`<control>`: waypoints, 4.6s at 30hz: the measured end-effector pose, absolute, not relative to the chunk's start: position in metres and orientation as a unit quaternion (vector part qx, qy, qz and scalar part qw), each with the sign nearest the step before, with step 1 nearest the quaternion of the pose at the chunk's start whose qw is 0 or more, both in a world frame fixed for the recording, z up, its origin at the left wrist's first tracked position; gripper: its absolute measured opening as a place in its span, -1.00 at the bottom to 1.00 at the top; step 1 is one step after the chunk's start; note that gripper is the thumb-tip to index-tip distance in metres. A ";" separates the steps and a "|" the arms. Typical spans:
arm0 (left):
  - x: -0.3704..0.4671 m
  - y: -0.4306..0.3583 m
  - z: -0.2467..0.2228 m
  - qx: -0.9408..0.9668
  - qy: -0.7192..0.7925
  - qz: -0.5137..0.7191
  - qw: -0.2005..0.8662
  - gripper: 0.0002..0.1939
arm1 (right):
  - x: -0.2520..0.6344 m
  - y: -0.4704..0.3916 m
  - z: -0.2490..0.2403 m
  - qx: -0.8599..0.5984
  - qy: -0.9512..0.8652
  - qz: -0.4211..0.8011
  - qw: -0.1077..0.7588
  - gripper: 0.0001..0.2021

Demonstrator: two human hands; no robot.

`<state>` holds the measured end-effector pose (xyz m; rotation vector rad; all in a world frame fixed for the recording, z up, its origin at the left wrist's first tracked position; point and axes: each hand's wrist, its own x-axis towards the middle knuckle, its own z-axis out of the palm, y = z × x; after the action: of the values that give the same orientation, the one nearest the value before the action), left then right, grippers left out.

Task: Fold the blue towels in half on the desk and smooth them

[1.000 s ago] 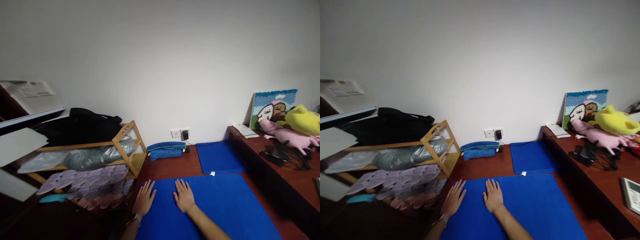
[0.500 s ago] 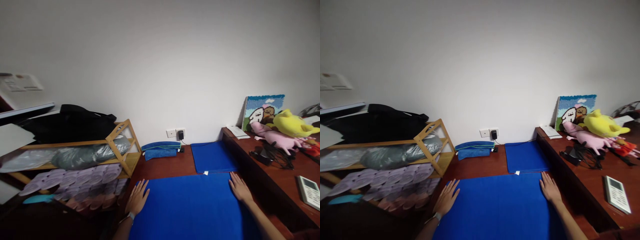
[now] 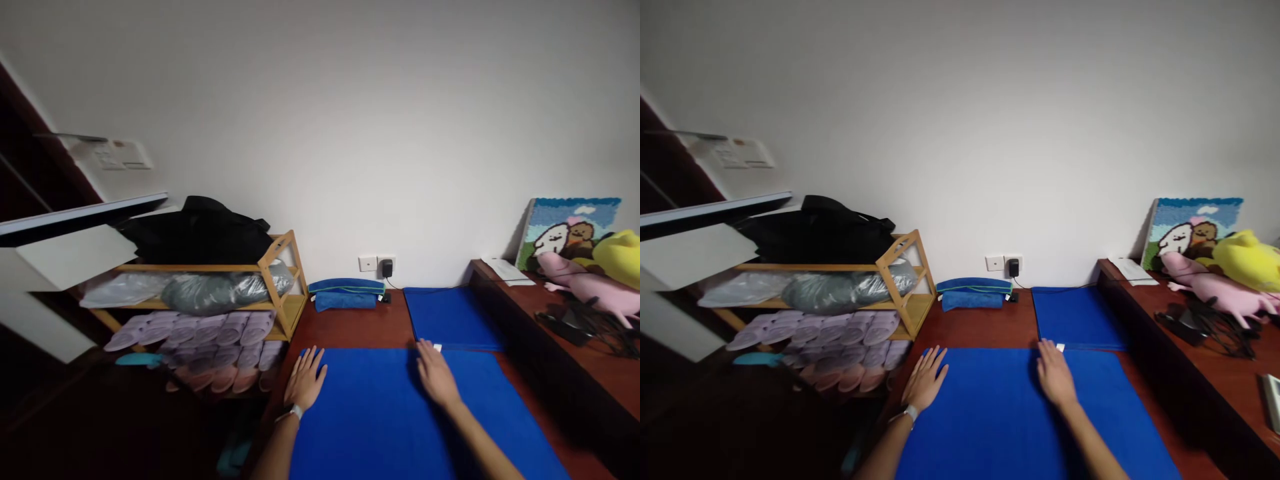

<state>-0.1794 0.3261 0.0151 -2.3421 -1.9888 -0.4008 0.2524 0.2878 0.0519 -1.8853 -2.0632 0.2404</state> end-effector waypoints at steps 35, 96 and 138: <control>-0.220 0.334 0.010 -0.773 -0.617 -0.149 -0.017 -0.42 | 0.451 0.264 -0.006 -0.804 -0.581 0.064 0.108 -0.19; -0.213 0.333 0.017 -0.770 -0.621 -0.147 -0.025 -0.42 | 0.079 0.297 0.059 -0.557 -0.800 0.143 0.172 -0.31; -0.217 0.338 0.007 -0.773 -0.613 -0.161 -0.017 -0.42 | 0.337 0.277 0.036 -0.772 -0.617 0.034 0.151 -0.33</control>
<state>-0.2171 0.3380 0.0072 -2.4552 -1.9474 -0.5096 0.3368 0.2767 0.0364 -2.2164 -1.7713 0.0967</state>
